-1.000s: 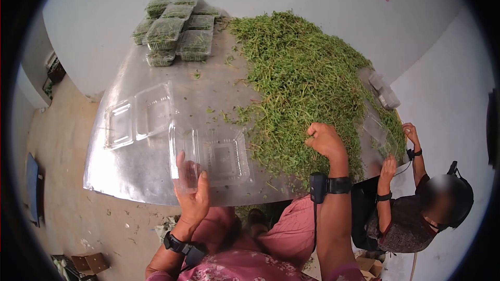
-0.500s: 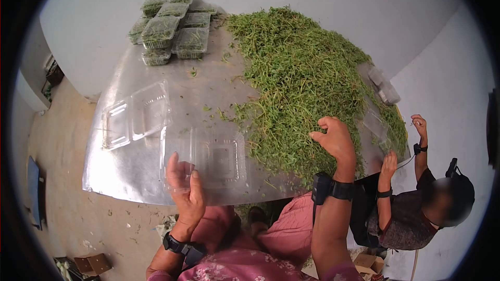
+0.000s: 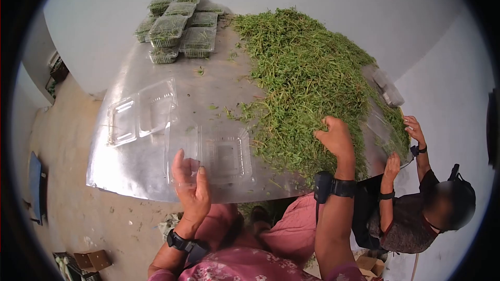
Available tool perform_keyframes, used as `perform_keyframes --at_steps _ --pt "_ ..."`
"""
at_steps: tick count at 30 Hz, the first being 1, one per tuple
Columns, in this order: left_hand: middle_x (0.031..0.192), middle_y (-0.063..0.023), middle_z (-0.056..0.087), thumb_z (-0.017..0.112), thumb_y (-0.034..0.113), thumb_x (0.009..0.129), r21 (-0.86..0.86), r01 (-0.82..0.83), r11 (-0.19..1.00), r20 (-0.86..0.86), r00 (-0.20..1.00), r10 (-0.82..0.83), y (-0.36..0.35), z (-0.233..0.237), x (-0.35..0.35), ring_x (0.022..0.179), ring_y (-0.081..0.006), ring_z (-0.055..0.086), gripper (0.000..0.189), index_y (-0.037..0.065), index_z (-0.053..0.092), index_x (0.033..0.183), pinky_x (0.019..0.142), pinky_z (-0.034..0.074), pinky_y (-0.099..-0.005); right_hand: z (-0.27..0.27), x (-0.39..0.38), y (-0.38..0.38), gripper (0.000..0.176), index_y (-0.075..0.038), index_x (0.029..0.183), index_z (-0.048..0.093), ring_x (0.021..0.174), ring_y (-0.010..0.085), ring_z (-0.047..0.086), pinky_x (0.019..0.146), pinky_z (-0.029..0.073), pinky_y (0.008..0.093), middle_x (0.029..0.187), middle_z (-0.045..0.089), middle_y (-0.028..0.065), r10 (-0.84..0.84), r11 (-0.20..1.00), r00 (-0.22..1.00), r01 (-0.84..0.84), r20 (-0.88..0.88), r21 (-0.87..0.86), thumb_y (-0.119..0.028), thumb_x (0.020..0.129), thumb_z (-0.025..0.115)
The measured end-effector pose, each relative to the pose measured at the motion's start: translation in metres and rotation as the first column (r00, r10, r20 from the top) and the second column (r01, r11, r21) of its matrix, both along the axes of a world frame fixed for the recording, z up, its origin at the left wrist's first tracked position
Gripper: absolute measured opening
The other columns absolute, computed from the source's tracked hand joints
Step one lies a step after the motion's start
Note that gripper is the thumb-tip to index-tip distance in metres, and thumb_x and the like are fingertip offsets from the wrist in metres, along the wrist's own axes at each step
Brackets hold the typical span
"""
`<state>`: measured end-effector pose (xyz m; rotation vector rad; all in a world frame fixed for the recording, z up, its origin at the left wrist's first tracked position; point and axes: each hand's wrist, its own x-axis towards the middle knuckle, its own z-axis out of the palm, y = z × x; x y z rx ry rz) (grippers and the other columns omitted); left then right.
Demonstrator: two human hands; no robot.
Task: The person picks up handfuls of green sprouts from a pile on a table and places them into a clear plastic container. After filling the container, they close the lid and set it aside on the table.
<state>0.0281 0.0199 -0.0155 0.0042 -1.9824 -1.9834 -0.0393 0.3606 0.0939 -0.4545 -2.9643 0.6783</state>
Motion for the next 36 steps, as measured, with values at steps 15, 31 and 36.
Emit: perform_keyframes --at_steps 15,31,36 --pt "0.107 -0.0063 0.052 0.052 0.002 0.096 -0.002 -0.042 0.999 -0.008 0.999 0.042 0.009 0.005 -0.010 0.087 -0.0111 0.053 0.052 0.003 0.033 0.144 0.070 0.046 -0.0212 -0.009 -0.004 -0.001 0.034 0.007 0.101 0.059 0.061 0.0196 0.055 0.059 0.047 0.0399 0.076 0.063 0.0198 0.046 0.997 0.995 -0.041 -0.091 0.063 -0.013 0.076 0.073" --pt "0.099 -0.0102 0.058 0.060 0.003 0.090 -0.096 -0.028 0.995 -0.121 0.993 0.016 0.012 0.010 -0.009 0.083 -0.0144 0.057 0.061 -0.002 0.030 0.143 0.071 0.048 -0.0267 0.032 0.021 -0.112 0.045 0.008 0.123 0.047 0.054 0.0085 0.056 0.049 0.047 0.0236 0.093 0.064 0.0063 0.070 0.361 0.956 -0.292 -0.286 -0.886 -0.011 0.087 0.067" --pt "0.099 -0.0105 0.059 0.060 0.001 0.088 -0.116 -0.024 0.993 -0.138 0.990 0.007 0.011 0.010 -0.008 0.082 -0.0150 0.058 0.063 -0.002 0.030 0.143 0.071 0.048 -0.0270 0.006 0.022 -0.141 0.047 0.011 0.125 0.045 0.065 0.0136 0.067 0.053 0.050 0.0249 0.090 0.069 0.0135 0.379 0.605 0.924 -0.291 -0.054 -0.741 -0.015 0.091 0.065"
